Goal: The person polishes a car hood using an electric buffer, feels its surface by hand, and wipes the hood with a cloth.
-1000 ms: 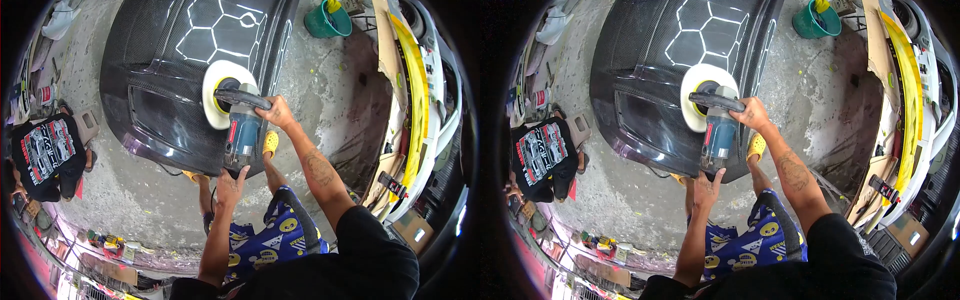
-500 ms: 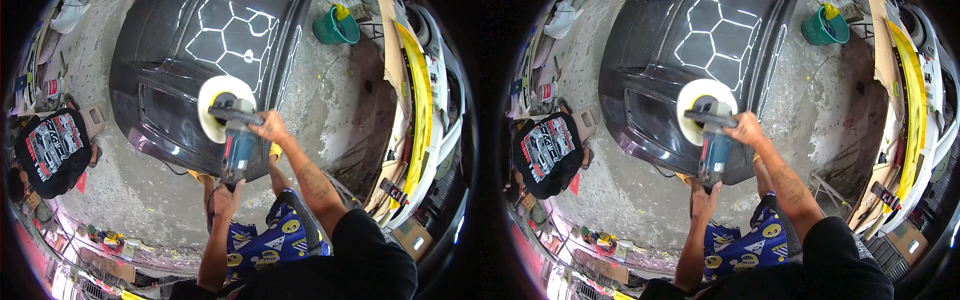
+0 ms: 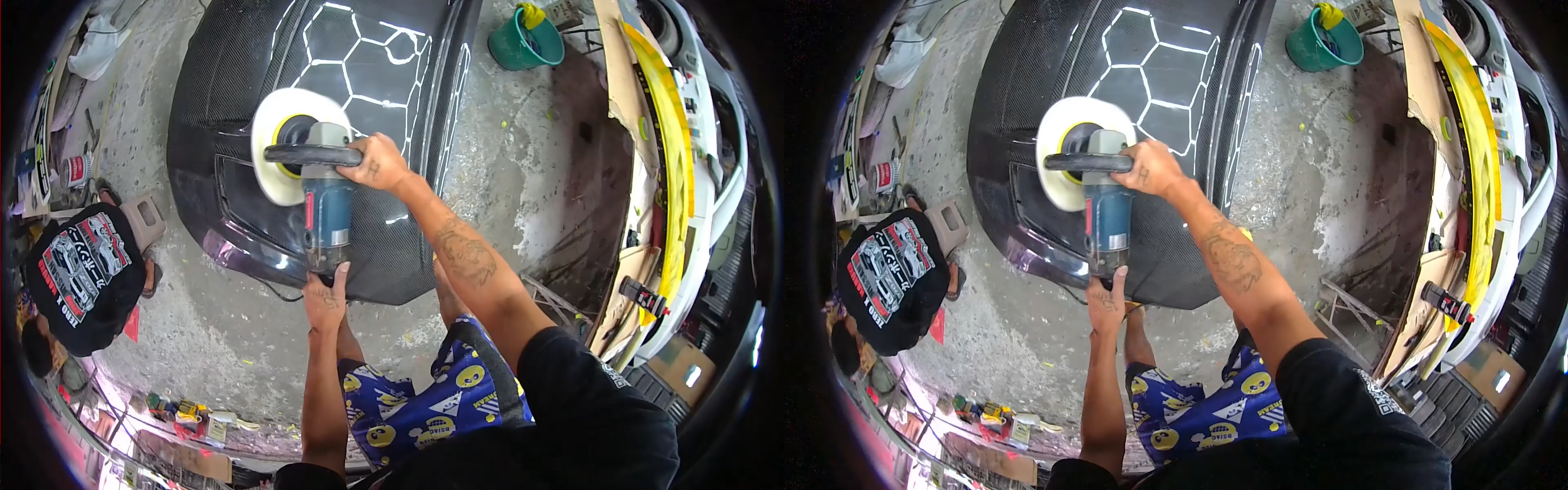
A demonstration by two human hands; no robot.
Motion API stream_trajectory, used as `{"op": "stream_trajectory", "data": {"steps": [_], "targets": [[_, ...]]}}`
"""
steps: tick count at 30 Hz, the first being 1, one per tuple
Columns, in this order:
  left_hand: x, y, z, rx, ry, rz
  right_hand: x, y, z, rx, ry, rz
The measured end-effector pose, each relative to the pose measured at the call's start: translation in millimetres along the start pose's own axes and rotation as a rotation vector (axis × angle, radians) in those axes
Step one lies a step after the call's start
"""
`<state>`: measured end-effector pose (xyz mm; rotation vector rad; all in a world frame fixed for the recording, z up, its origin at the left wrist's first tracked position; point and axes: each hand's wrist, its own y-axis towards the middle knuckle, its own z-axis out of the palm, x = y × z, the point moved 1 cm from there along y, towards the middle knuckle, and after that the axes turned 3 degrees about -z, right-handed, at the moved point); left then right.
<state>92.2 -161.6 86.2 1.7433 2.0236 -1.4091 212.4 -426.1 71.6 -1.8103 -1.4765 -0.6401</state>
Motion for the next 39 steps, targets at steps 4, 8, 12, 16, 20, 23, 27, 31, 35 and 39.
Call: {"op": "stream_trajectory", "data": {"steps": [4, 8, 12, 16, 20, 23, 27, 31, 35, 39], "targets": [[-26, -6, 11, 0.116, 0.1, 0.015, -28, -38, -32, -0.02, -0.013, 0.187], [-25, -5, 18, 0.254, 0.147, -0.01, -50, -67, -38, -0.109, -0.026, 0.238], [-2, 3, 5, 0.145, 0.117, -0.018, -20, -41, -24, -0.034, -0.021, 0.269], [20, 4, -25, -0.093, -0.028, 0.031, 36, 20, 17, 0.063, 0.012, -0.096], [36, -1, -29, -0.075, -0.173, -0.064, 62, 52, 55, 0.035, -0.008, -0.298], [41, -22, -27, -0.008, -0.128, -0.102, 46, 27, 56, 0.066, 0.037, -0.2], [31, -75, 7, 0.129, -0.14, -0.136, -2, -57, 33, 0.116, 0.01, -0.059], [34, -118, 22, 0.21, 0.008, 0.036, -47, -157, 22, 0.021, -0.105, 0.099], [25, -126, 3, 0.229, 0.099, 0.053, -34, -174, 21, 0.003, 0.016, 0.242], [42, -101, -17, 0.192, -0.009, -0.112, -11, -114, 40, 0.103, -0.011, 0.173]]}}
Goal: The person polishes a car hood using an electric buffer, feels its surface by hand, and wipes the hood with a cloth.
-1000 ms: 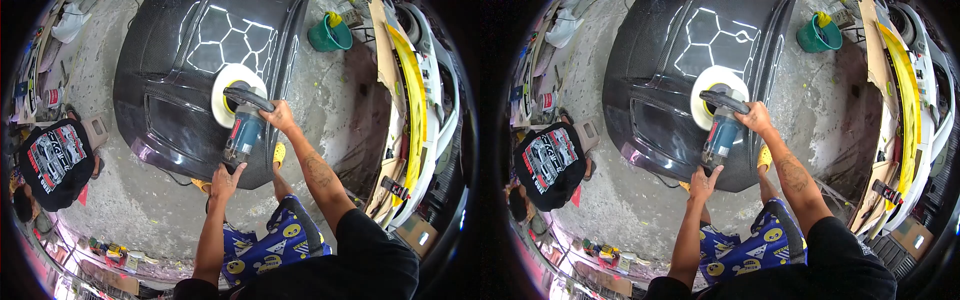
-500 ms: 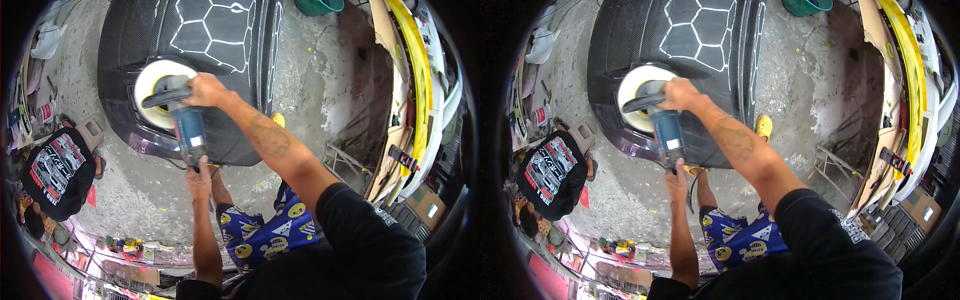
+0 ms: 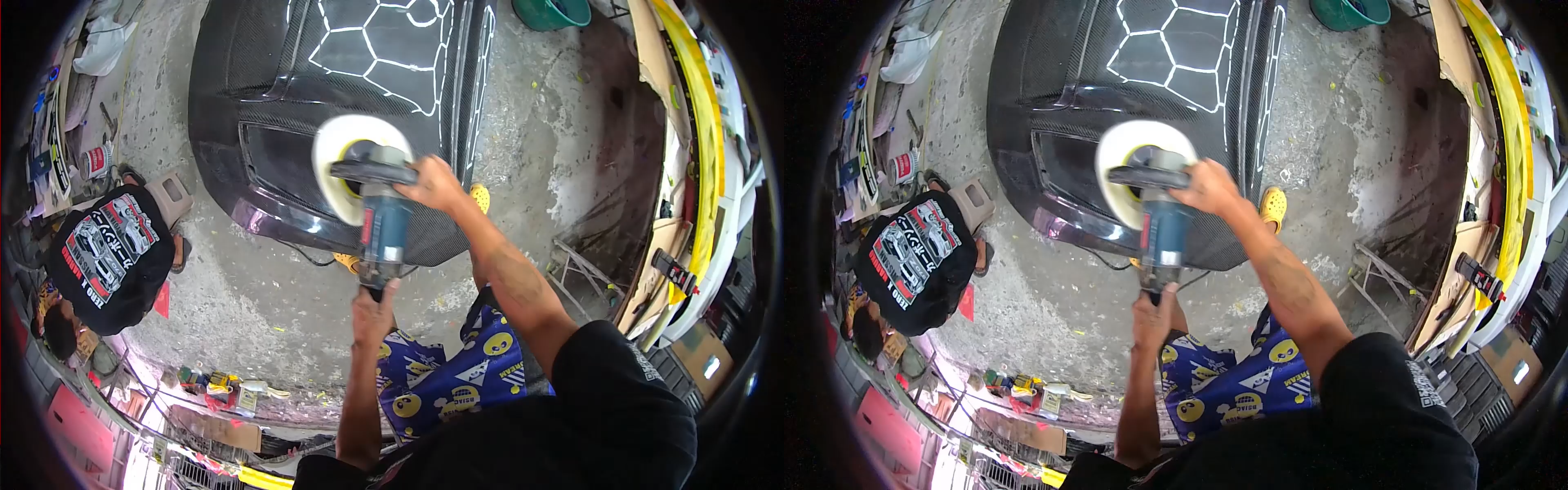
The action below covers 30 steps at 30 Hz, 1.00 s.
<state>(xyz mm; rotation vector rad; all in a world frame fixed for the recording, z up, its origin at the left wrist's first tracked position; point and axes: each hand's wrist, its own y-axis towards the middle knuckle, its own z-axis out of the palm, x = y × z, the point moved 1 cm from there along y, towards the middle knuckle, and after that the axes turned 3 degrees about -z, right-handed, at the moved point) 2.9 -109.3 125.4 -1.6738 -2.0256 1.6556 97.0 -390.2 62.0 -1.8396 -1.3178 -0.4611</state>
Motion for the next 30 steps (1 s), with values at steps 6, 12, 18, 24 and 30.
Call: {"op": "stream_trajectory", "data": {"steps": [6, 12, 18, 24, 30], "targets": [[-47, 49, -52, -0.055, -0.05, -0.215, 62, 115, 15, -0.116, 0.075, -0.36], [-23, 26, -9, 0.053, -0.088, -0.126, 31, 64, -13, 0.058, 0.012, -0.123], [1, 16, 33, 0.163, 0.173, 0.055, -18, -29, -43, -0.036, 0.015, 0.217], [-19, 32, -18, 0.138, -0.041, -0.156, 27, 33, -18, -0.01, -0.086, 0.056], [19, 40, -41, 0.08, 0.019, -0.137, 55, 51, 16, -0.019, 0.03, -0.103]]}}
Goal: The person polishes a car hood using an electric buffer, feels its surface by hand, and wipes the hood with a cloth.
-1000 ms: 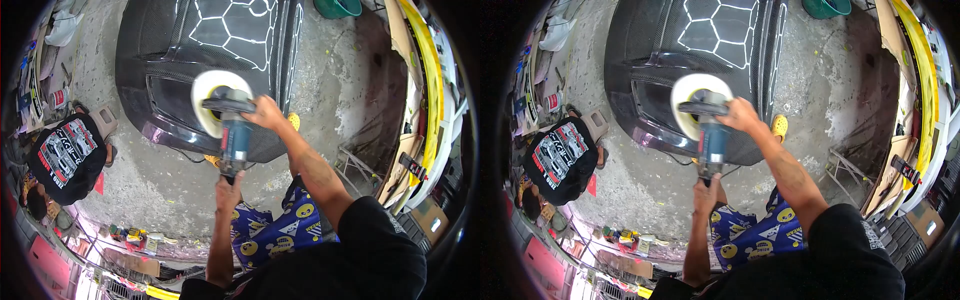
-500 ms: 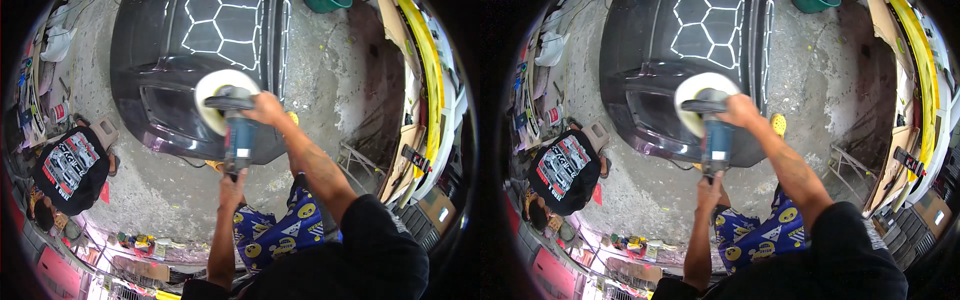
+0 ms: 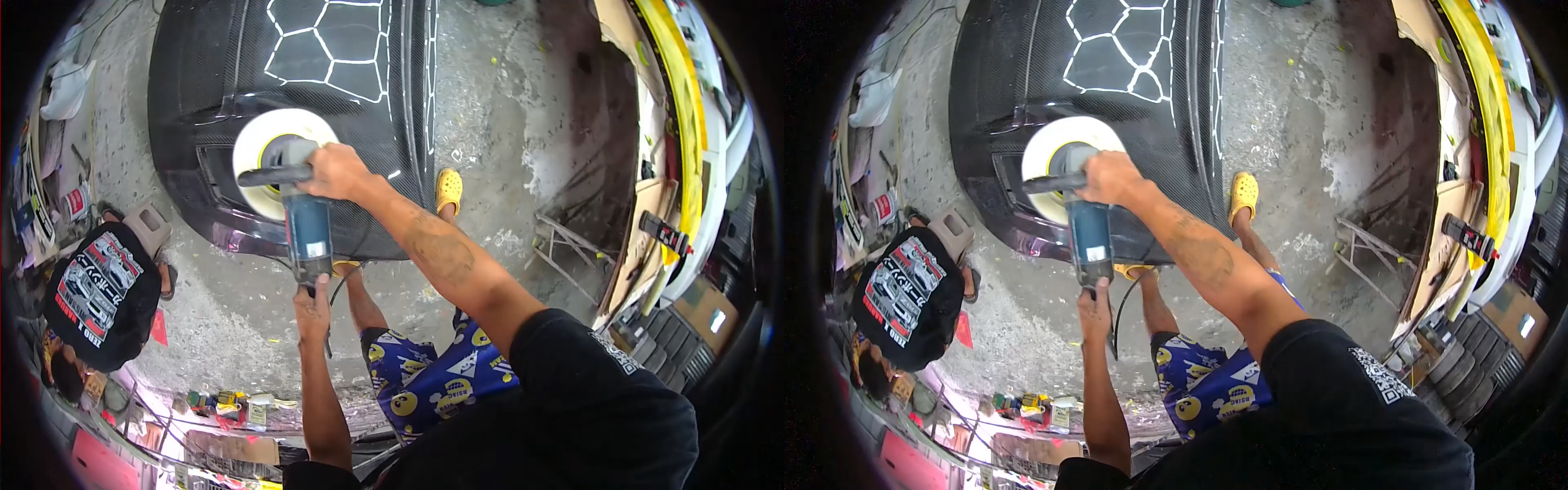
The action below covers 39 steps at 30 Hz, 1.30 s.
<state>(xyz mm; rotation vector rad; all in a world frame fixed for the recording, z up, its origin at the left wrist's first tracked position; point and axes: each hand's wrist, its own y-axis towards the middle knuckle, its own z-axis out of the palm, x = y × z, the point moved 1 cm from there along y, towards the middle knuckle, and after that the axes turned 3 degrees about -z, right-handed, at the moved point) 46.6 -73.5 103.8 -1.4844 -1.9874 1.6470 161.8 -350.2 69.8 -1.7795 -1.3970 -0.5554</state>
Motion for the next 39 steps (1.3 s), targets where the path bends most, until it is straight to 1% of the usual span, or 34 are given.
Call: {"op": "stream_trajectory", "data": {"steps": [1, 2, 4, 5, 6, 7, 8, 9, 10, 11, 13, 14, 15, 16, 20, 21, 23, 24, 26, 27, 28, 29, 30, 31, 34, 35, 37, 38, 39], "targets": [[17, 3, 5, -0.023, 0.022, 0.085, -13, -19, 4, -0.025, -0.016, 0.021], [12, -5, 15, -0.04, 0.029, 0.181, -26, -42, 6, -0.046, -0.034, 0.04], [22, -13, 40, 0.052, 0.209, 0.084, -45, -100, -9, -0.051, -0.013, 0.219], [26, -16, 49, 0.09, 0.299, 0.034, -64, -129, -2, -0.125, -0.022, 0.286], [21, -21, 53, 0.148, 0.23, 0.091, -102, -158, 22, -0.232, -0.061, 0.221], [16, -25, 57, 0.194, 0.164, 0.148, -95, -172, 9, -0.207, 0.001, 0.328], [25, -26, 65, 0.119, 0.172, 0.241, -108, -184, 15, -0.194, 0.041, 0.409], [37, -27, 70, 0.052, 0.184, 0.331, -89, -186, 4, -0.239, 0.122, 0.392], [43, -27, 66, 0.108, 0.275, 0.271, -77, -179, 5, -0.192, 0.086, 0.417], [47, -29, 59, 0.124, 0.231, 0.2, -70, -174, 3, -0.149, 0.043, 0.444], [52, -26, 39, 0.172, 0.137, 0.074, -31, -145, 8, -0.062, -0.087, 0.416], [54, -26, 25, 0.139, 0.12, 0.051, -16, -127, 18, -0.057, -0.109, 0.335], [63, -19, 9, 0.091, 0.088, 0.039, -1, -104, 32, -0.002, -0.143, 0.306], [76, -13, -9, 0.049, 0.059, 0.022, 12, -82, 48, 0.06, -0.155, 0.225], [122, 25, -71, -0.1, 0.019, 0.027, 65, -14, 102, -0.002, -0.086, -0.002], [119, 25, -76, -0.058, 0.026, -0.012, 71, -6, 108, -0.013, -0.078, -0.051], [115, 23, -94, 0.014, 0.044, -0.091, 74, -12, 114, -0.031, -0.079, 0.0], [131, 26, -88, -0.024, 0.029, -0.003, 76, -15, 117, -0.043, -0.078, 0.028], [136, 14, -67, 0.013, 0.085, 0.067, 59, -50, 107, -0.051, -0.096, 0.082], [134, 6, -56, 0.025, 0.109, 0.104, 54, -70, 97, -0.036, -0.077, 0.177], [135, 1, -43, 0.068, 0.15, 0.121, 39, -91, 92, -0.028, -0.13, 0.239], [134, -5, -30, 0.109, 0.186, 0.135, 33, -114, 83, -0.09, -0.144, 0.302], [130, -9, -18, 0.175, 0.191, 0.154, 23, -135, 76, -0.143, -0.121, 0.353], [126, -11, -10, 0.241, 0.195, 0.172, 12, -154, 71, -0.146, -0.092, 0.453], [122, -11, 6, 0.383, 0.062, 0.331, -15, -195, 66, -0.203, -0.117, 0.551], [120, -11, 5, 0.396, 0.071, 0.338, -14, -199, 65, -0.225, -0.117, 0.566], [121, -14, -1, 0.415, 0.101, 0.34, -13, -202, 73, -0.197, -0.111, 0.618], [120, -17, -7, 0.424, 0.071, 0.246, -8, -203, 74, -0.184, -0.106, 0.647], [120, -19, -12, 0.383, 0.129, 0.232, -2, -202, 79, -0.178, -0.093, 0.62]]}}
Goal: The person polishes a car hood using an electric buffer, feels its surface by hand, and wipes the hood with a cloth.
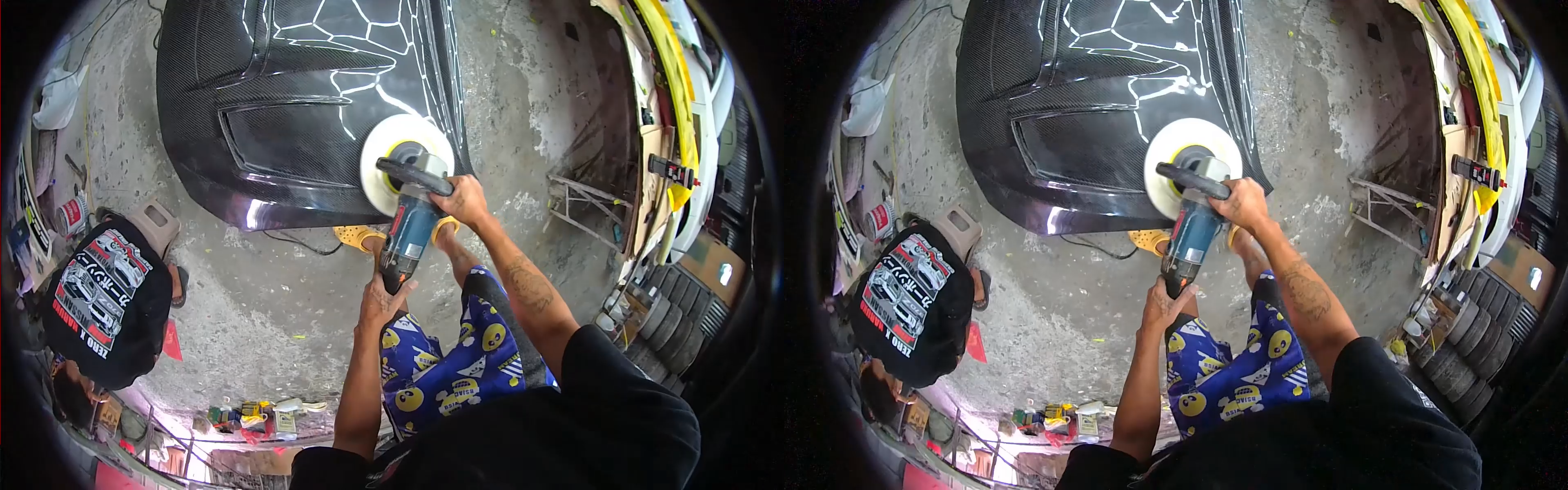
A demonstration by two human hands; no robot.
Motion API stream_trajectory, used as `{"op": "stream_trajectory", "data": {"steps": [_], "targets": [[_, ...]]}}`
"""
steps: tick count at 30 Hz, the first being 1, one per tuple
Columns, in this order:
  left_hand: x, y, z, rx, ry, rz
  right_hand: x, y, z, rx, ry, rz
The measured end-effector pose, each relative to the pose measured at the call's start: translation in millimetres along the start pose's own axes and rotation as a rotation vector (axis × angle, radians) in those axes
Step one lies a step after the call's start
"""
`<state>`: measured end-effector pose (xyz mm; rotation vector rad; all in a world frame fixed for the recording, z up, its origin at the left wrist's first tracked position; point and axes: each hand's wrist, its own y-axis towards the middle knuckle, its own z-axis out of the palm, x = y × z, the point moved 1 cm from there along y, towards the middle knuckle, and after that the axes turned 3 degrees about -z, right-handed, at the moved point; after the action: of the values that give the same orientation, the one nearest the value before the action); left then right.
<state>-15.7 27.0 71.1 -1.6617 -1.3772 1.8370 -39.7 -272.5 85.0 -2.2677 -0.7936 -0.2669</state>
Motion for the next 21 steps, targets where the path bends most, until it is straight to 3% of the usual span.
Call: {"op": "stream_trajectory", "data": {"steps": [2, 3, 6, 10, 14, 16, 18, 21], "targets": [[2, -7, -5, -0.064, 0.114, -0.046, 18, 1, 13, 0.01, 0.023, -0.053], [14, -8, -4, -0.208, 0.11, 0.009, 28, 2, 19, 0.017, 0.026, -0.104], [35, -12, -16, -0.275, 0.174, -0.11, 53, 7, 37, -0.009, 0.05, -0.278], [42, -24, -18, -0.25, 0.127, -0.04, 56, -4, 37, 0.06, 0.113, -0.243], [37, -41, 20, -0.14, 0.042, -0.013, 2, -37, 27, 0.098, 0.084, -0.097], [36, -47, 47, -0.058, 0.154, -0.047, -39, -54, 31, 0.033, 0.035, -0.056], [52, -48, 81, -0.134, 0.235, -0.108, -64, -70, 29, 0.014, 0.061, -0.05], [72, -57, 89, -0.168, 0.146, -0.004, -69, -83, 38, 0.066, 0.051, -0.063]]}}
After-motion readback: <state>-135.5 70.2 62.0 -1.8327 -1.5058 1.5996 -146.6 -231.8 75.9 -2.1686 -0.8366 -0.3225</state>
